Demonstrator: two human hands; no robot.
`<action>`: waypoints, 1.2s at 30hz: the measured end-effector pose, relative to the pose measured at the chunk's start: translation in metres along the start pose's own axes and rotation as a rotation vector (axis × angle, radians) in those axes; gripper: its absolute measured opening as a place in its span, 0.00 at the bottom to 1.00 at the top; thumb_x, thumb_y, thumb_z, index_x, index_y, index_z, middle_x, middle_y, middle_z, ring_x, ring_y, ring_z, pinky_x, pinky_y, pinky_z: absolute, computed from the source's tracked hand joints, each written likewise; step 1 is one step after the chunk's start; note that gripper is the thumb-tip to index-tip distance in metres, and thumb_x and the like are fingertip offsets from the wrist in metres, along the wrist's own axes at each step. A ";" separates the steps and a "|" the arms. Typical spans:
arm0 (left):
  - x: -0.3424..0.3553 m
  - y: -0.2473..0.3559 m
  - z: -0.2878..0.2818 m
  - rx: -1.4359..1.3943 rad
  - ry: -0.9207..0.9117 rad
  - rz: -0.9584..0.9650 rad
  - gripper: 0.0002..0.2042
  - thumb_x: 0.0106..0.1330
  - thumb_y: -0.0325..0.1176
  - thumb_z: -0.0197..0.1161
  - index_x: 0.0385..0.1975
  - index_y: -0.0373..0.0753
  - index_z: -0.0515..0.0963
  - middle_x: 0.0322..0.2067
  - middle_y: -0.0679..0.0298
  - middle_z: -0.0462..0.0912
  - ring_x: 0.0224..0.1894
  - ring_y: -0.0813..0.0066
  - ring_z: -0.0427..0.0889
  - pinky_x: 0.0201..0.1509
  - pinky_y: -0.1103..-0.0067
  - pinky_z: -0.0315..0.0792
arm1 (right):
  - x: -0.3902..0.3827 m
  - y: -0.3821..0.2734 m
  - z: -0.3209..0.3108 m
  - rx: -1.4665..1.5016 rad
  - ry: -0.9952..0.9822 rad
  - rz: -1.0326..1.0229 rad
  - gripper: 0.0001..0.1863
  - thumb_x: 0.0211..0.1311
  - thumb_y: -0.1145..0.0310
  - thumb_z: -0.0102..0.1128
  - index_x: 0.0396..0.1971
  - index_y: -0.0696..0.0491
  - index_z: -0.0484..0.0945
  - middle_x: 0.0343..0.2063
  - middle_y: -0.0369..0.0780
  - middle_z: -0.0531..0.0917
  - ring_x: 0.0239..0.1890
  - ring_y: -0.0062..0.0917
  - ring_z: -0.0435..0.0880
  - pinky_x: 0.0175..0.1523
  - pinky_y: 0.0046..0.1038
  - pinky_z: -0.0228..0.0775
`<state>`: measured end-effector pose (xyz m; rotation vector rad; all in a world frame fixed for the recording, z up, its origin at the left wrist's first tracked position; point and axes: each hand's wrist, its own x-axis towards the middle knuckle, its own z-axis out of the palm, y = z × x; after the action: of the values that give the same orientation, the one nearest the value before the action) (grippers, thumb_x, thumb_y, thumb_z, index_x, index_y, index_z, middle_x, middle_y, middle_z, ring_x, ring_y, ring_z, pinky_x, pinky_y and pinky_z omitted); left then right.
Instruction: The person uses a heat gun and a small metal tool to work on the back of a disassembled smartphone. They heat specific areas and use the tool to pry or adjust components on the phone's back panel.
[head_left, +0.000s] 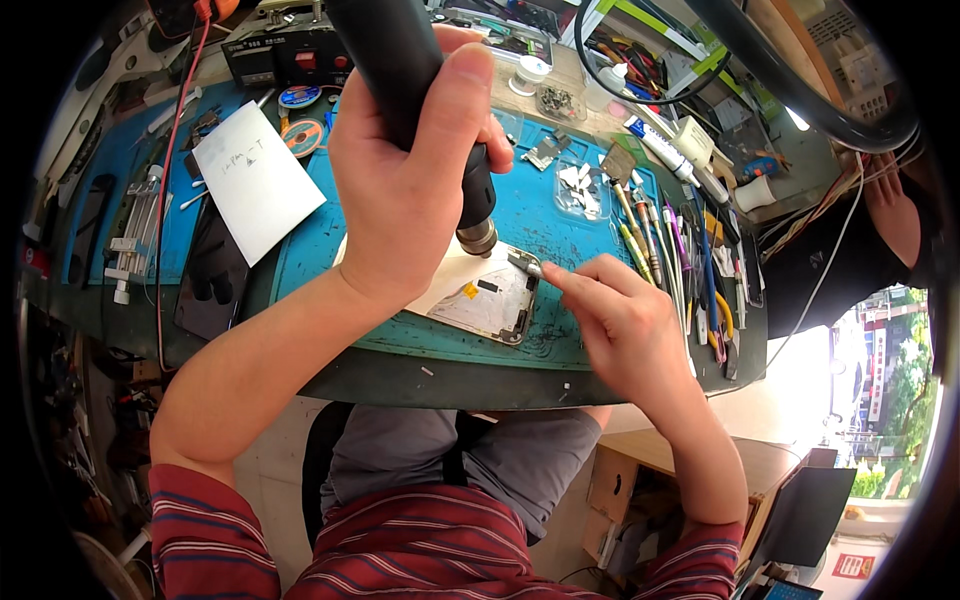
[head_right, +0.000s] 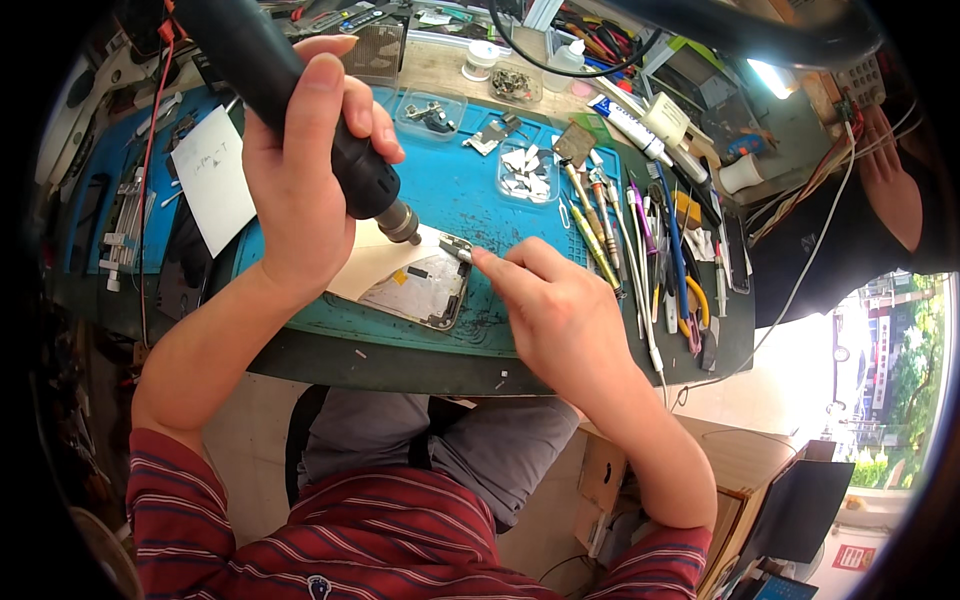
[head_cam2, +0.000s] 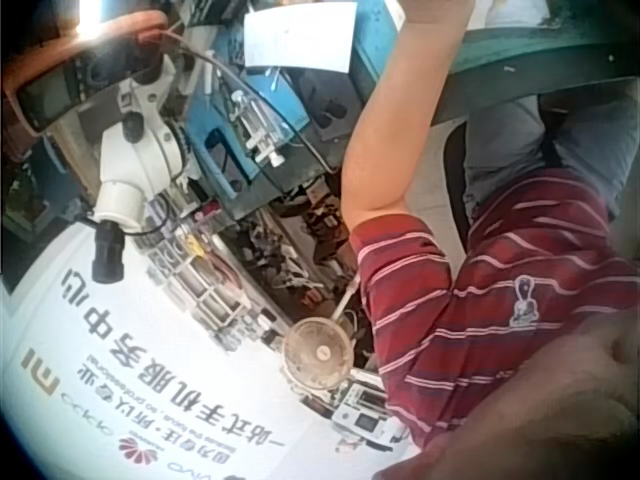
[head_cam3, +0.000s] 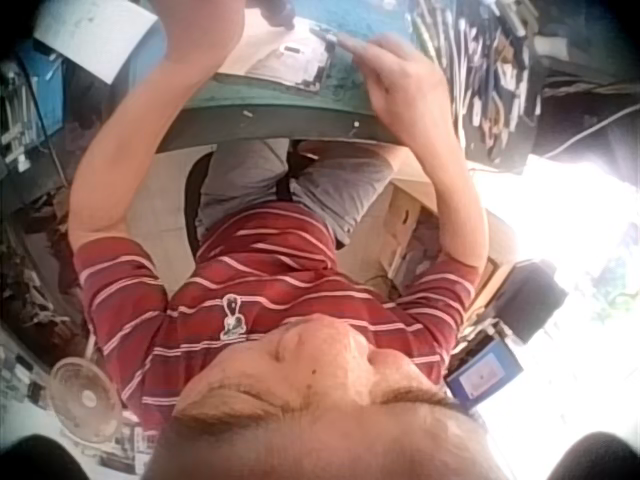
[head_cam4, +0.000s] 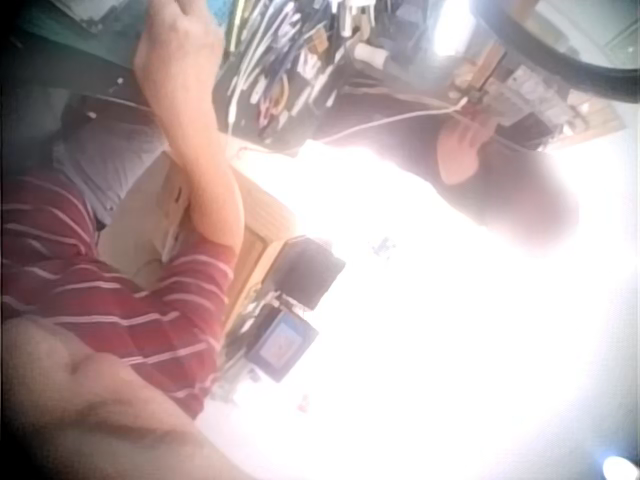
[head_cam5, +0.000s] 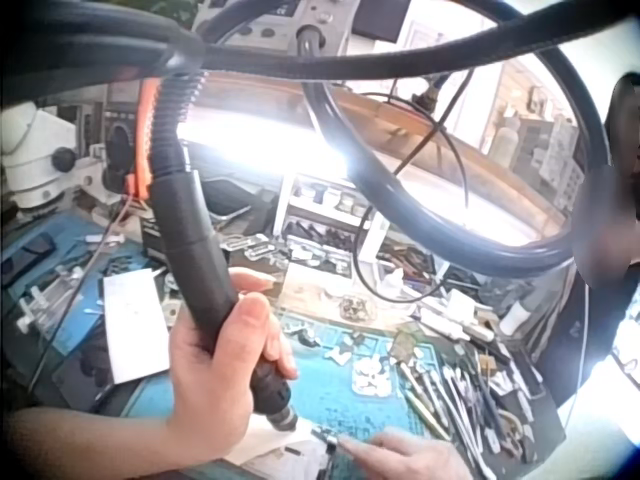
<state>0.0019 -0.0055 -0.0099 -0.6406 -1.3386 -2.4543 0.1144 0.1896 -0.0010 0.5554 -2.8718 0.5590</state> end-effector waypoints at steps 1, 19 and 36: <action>0.000 0.000 0.000 0.001 -0.001 -0.001 0.13 0.79 0.38 0.56 0.55 0.37 0.72 0.28 0.66 0.73 0.28 0.76 0.78 0.34 0.76 0.77 | 0.001 0.000 0.000 0.000 0.000 0.000 0.17 0.62 0.80 0.63 0.50 0.51 0.86 0.34 0.39 0.82 0.30 0.37 0.84 0.35 0.35 0.77; 0.008 0.007 -0.010 -0.061 0.070 -0.012 0.16 0.78 0.40 0.58 0.55 0.36 0.72 0.27 0.67 0.73 0.28 0.77 0.78 0.34 0.76 0.77 | 0.026 -0.011 -0.009 -0.338 -0.220 -0.171 0.27 0.57 0.76 0.61 0.60 0.48 0.79 0.37 0.38 0.78 0.34 0.31 0.84 0.36 0.33 0.76; 0.023 0.016 -0.005 -0.169 0.258 0.021 0.13 0.77 0.39 0.61 0.49 0.35 0.75 0.22 0.67 0.73 0.21 0.76 0.76 0.27 0.78 0.74 | 0.052 0.034 -0.037 -0.111 -0.092 0.211 0.20 0.74 0.70 0.50 0.62 0.49 0.78 0.43 0.51 0.85 0.48 0.46 0.84 0.53 0.42 0.76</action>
<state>-0.0125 -0.0184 0.0110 -0.3549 -1.0308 -2.5472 0.0571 0.2165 0.0336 0.2692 -3.0473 0.4082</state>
